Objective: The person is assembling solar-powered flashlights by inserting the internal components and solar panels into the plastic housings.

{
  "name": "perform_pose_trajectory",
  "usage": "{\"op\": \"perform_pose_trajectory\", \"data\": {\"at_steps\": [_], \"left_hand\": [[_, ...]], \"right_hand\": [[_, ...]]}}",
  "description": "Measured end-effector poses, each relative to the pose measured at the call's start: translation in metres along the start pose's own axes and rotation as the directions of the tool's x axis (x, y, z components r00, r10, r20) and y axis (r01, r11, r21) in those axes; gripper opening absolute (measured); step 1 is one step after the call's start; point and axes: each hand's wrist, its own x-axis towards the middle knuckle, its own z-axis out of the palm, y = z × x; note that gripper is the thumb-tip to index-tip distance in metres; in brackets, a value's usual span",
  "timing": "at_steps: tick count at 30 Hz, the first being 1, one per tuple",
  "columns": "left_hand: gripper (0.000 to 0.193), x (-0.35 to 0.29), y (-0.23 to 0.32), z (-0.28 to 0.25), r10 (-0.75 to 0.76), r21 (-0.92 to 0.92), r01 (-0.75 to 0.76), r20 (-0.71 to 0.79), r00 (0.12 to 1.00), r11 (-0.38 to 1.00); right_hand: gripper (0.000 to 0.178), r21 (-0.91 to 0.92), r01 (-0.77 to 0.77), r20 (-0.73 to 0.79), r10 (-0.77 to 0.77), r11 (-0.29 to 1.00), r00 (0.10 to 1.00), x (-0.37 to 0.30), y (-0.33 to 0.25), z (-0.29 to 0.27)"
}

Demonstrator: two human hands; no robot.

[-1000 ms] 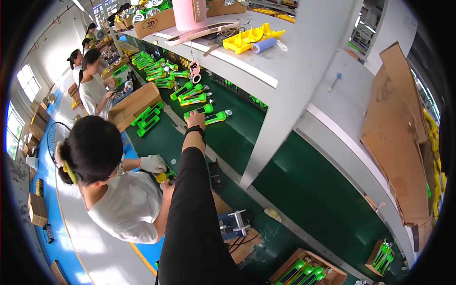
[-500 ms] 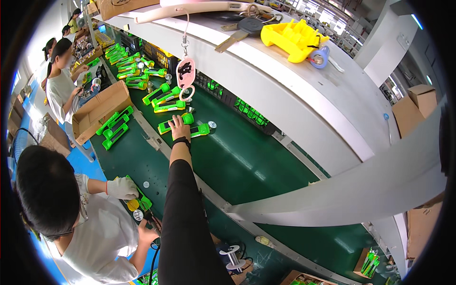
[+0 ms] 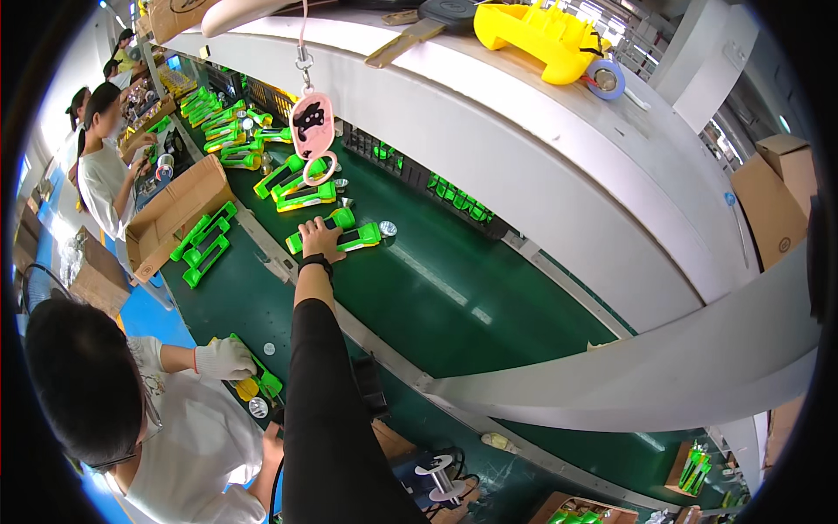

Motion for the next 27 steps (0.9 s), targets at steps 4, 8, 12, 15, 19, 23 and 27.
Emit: {"op": "perform_pose_trajectory", "data": {"at_steps": [4, 8, 12, 15, 19, 23, 27], "left_hand": [[0.057, -0.005, -0.010, 0.014, 0.032, -0.014, -0.030, 0.109, 0.994, 0.999], [0.065, 0.011, -0.003, -0.015, 0.080, -0.155, -0.059, 0.133, 0.988, 0.986], [0.063, 0.008, -0.012, -0.009, 0.101, -0.211, -0.057, 0.207, 0.973, 0.976], [0.060, -0.001, -0.012, -0.003, 0.112, -0.194, -0.089, 0.112, 0.987, 0.977], [0.057, -0.023, -0.038, 0.012, 0.082, -0.171, -0.060, 0.126, 0.989, 0.984], [0.057, -0.006, 0.007, -0.008, 0.106, -0.176, -0.103, 0.009, 0.994, 0.979], [0.055, -0.003, 0.032, -0.029, 0.131, -0.181, -0.142, -0.070, 0.989, 0.973]], "right_hand": [[0.051, 0.116, 0.045, 0.038, -0.049, 0.992, 0.998, 0.012, 0.065, 0.025], [0.047, 0.172, 0.030, -0.025, -0.026, 0.985, 0.999, 0.005, 0.073, 0.056], [0.043, 0.155, -0.005, 0.033, 0.000, 0.988, 0.999, 0.009, 0.109, 0.064], [0.041, 0.151, -0.023, 0.068, 0.013, 0.988, 0.998, 0.005, 0.105, 0.063], [0.038, -0.075, 0.051, 0.071, -0.045, 0.996, 0.996, 0.014, 0.011, 0.015], [0.032, 0.029, -0.040, 0.083, 0.037, 0.999, 0.996, -0.019, -0.047, 0.019], [0.028, 0.155, -0.064, 0.045, 0.058, 0.986, 0.997, -0.033, -0.063, 0.029]]}}
